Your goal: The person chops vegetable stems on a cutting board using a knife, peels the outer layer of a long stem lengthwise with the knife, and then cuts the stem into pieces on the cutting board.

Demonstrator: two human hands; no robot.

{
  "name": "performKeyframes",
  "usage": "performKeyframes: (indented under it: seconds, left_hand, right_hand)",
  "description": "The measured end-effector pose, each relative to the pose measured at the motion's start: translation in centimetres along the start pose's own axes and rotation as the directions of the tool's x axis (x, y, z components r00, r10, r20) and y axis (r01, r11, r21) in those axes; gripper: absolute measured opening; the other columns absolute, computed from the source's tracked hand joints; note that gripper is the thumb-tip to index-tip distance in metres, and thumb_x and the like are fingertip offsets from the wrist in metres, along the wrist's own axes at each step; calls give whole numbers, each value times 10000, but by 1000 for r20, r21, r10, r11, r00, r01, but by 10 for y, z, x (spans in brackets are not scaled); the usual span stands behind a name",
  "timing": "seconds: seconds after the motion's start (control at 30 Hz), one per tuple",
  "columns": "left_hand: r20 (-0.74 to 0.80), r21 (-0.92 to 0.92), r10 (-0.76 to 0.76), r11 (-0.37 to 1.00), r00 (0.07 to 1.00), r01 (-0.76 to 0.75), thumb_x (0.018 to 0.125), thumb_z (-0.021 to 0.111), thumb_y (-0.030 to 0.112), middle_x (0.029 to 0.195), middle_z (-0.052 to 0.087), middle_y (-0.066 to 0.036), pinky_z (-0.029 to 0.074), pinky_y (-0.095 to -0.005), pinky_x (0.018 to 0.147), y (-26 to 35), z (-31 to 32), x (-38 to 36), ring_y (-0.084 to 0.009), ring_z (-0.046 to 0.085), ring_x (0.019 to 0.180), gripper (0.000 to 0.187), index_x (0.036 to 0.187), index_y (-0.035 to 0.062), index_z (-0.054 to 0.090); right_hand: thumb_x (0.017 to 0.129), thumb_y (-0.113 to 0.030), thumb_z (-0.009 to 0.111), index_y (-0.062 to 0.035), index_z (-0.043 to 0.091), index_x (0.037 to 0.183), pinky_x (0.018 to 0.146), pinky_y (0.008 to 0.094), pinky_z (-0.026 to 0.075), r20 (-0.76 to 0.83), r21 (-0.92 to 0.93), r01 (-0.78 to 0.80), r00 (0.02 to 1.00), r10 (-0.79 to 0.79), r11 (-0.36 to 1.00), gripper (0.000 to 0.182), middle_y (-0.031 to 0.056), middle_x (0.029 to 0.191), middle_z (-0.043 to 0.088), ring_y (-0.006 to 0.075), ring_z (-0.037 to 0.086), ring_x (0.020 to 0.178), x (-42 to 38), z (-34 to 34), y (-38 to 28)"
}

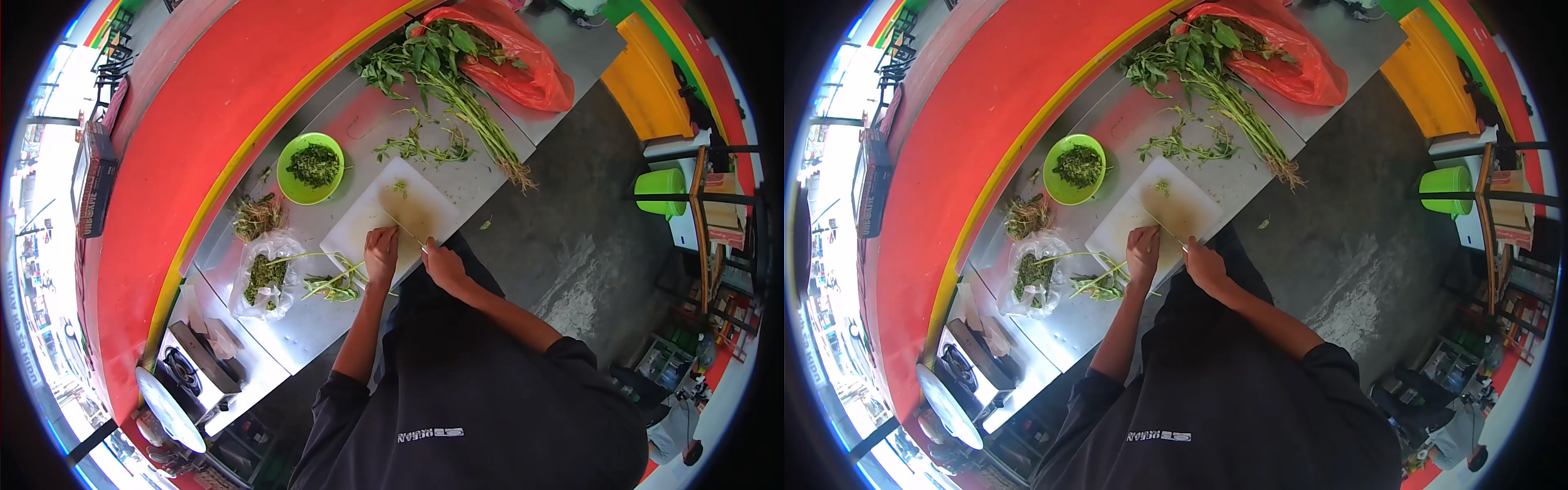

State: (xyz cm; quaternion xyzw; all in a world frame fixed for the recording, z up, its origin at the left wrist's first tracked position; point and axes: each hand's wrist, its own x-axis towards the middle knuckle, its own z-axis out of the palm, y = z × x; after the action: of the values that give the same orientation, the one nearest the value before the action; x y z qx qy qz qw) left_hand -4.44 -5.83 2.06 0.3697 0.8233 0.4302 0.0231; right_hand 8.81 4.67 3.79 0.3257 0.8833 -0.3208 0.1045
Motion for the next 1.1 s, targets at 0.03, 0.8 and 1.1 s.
performKeyframes:
  seconds: [0.03, 0.8, 1.1]
  left_hand:
    - [-4, 1, -3, 1000, 1000, 3, 807, 684, 0, 886, 616, -86, 503, -389, 742, 1, -1, 0, -285, 595, 826, 177, 978, 38, 708]
    - [20, 108, -35, 994, 999, 33, 805, 689, 18, 887, 650, -82, 492, -394, 762, 5, -2, -10, -276, 610, 833, 200, 1000, 46, 722]
    - [-14, 55, -32, 998, 999, 33, 806, 698, 46, 879, 642, -52, 476, -383, 744, -1, 2, -9, -253, 602, 836, 148, 951, 74, 708]
  right_hand:
    - [965, -263, 524, -15, 483, 1020, 564, 535, 534, 2, -3, 4, 1000, -4, 1000, 256, 211, 677, 652, 414, 660, 638, 3, 5, 1]
    - [977, -276, 504, -12, 482, 1044, 572, 533, 536, -12, -17, 20, 1000, -20, 1000, 273, 227, 697, 652, 436, 658, 659, 0, 6, 1]
    - [978, -283, 505, -10, 474, 1039, 579, 542, 530, 7, -13, 16, 1000, -15, 1000, 282, 220, 686, 650, 433, 658, 657, -3, 1, 1]
